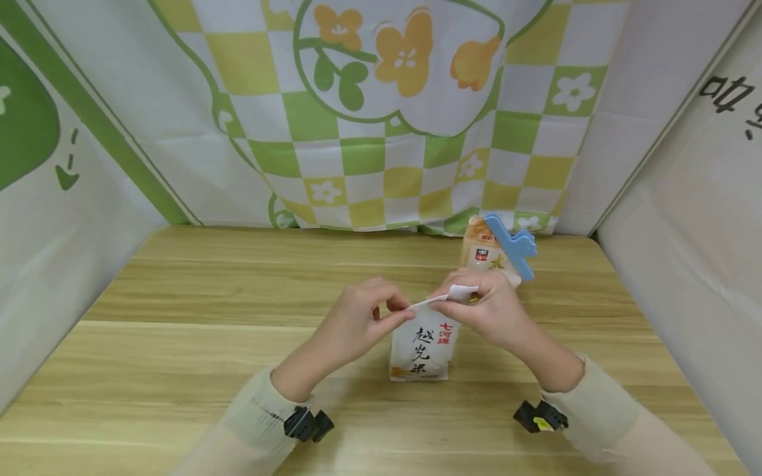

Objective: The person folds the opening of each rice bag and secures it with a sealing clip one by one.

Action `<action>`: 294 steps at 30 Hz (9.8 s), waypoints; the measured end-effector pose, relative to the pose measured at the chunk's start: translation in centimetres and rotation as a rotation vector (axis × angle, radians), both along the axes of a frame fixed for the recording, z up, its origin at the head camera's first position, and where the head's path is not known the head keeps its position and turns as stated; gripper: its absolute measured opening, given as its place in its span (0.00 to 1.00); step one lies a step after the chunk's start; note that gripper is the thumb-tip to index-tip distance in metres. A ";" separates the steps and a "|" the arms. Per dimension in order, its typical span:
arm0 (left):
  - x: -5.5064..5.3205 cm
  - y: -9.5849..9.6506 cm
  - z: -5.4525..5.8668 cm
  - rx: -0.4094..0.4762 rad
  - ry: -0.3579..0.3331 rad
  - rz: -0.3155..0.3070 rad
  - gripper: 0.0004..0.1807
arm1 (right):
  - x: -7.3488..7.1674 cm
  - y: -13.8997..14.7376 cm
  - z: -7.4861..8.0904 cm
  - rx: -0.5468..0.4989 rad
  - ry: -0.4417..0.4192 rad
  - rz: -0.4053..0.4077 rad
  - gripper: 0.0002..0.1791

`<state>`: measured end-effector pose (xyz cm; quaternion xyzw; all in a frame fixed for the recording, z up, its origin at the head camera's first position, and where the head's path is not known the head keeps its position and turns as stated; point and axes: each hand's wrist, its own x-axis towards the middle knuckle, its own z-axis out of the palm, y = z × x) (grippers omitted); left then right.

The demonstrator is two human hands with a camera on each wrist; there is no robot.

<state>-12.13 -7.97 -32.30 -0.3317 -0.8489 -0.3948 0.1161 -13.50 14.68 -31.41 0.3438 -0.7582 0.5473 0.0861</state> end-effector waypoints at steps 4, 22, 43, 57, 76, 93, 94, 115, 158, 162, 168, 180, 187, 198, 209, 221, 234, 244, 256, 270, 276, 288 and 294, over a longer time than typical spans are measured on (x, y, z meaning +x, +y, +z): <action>0.1 -0.2 0.3 -0.034 0.003 0.008 0.04 | 0.0 0.0 0.0 -0.018 -0.008 0.001 0.07; 0.4 -0.5 0.4 -0.029 0.023 -0.026 0.02 | 0.3 0.1 -0.8 -0.095 0.040 0.063 0.08; -0.6 -10.0 0.4 -0.347 -0.236 -0.043 0.15 | 0.8 0.3 -1.0 -0.108 0.041 0.096 0.08; -2.2 -13.4 -2.9 -0.382 -0.473 -0.072 0.21 | 0.8 0.3 -1.1 -0.131 0.047 0.106 0.09; -2.9 -13.4 -5.1 -0.387 -0.537 -0.106 0.07 | 0.6 0.2 -1.2 -0.106 0.029 0.068 0.09; -2.7 -12.8 -4.7 -0.407 -0.520 -0.065 0.07 | 0.7 0.2 -1.4 -0.150 0.030 0.101 0.09; -2.7 -12.7 -4.6 -0.390 -0.536 -0.086 0.07 | 0.7 0.2 -1.4 -0.156 0.032 0.104 0.09; -2.9 -11.8 -3.6 -0.425 -0.600 -0.122 0.13 | 0.7 0.1 -1.5 -0.166 0.046 0.095 0.10; -2.0 -8.2 0.5 -0.177 -0.211 -0.287 0.09 | 0.9 0.0 -1.6 -0.146 0.037 0.056 0.09; -2.1 -7.7 0.2 -0.187 -0.218 -0.276 0.11 | 0.8 0.0 -1.7 -0.149 0.037 0.058 0.09; -2.0 -7.2 0.0 -0.166 -0.239 -0.258 0.10 | 0.8 -0.1 -1.7 -0.167 0.036 0.069 0.09; -1.9 -6.5 -0.5 -0.129 -0.259 -0.236 0.06 | 0.8 -0.1 -1.6 -0.190 0.035 0.087 0.10; -1.7 -6.2 -0.6 -0.129 -0.259 -0.211 0.05 | 0.8 -0.2 -1.6 -0.182 0.045 0.083 0.10; -1.6 -5.6 -1.3 -0.068 -0.208 -0.203 0.06 | 0.9 -0.2 -1.7 -0.188 0.031 0.069 0.09; -1.3 -4.5 -1.7 0.024 -0.253 -0.184 0.05 | 1.0 -0.2 -1.7 -0.176 0.032 0.042 0.09; -1.4 -4.8 -2.0 0.076 -0.462 -0.124 0.10 | 1.8 0.2 -2.3 -0.118 -0.073 -0.095 0.04; -0.3 -3.9 -3.3 0.184 -0.506 -0.080 0.12 | 2.7 -0.3 -3.2 -0.163 0.058 -0.178 0.06; -0.3 -3.3 -3.1 0.214 -0.494 -0.069 0.12 | 2.5 -0.5 -2.9 -0.124 0.089 -0.192 0.08; -0.3 -3.0 -2.8 0.227 -0.467 -0.032 0.11 | 3.2 -0.9 -1.0 0.057 -0.052 -0.347 0.03; -0.6 -2.3 -1.7 0.238 -0.425 -0.061 0.12 | 3.6 -0.9 -0.2 0.048 -0.089 -0.337 0.03; -0.5 -2.0 -1.4 0.229 -0.403 -0.054 0.12 | 3.4 -0.9 -0.5 0.055 -0.050 -0.310 0.05; -0.3 -1.2 -0.5 0.239 -0.363 -0.059 0.11 | 3.3 -1.0 -0.7 0.037 -0.001 -0.300 0.08; -0.4 -0.5 0.4 0.246 -0.308 -0.075 0.10 | 3.1 -1.2 -0.9 0.020 0.071 -0.271 0.08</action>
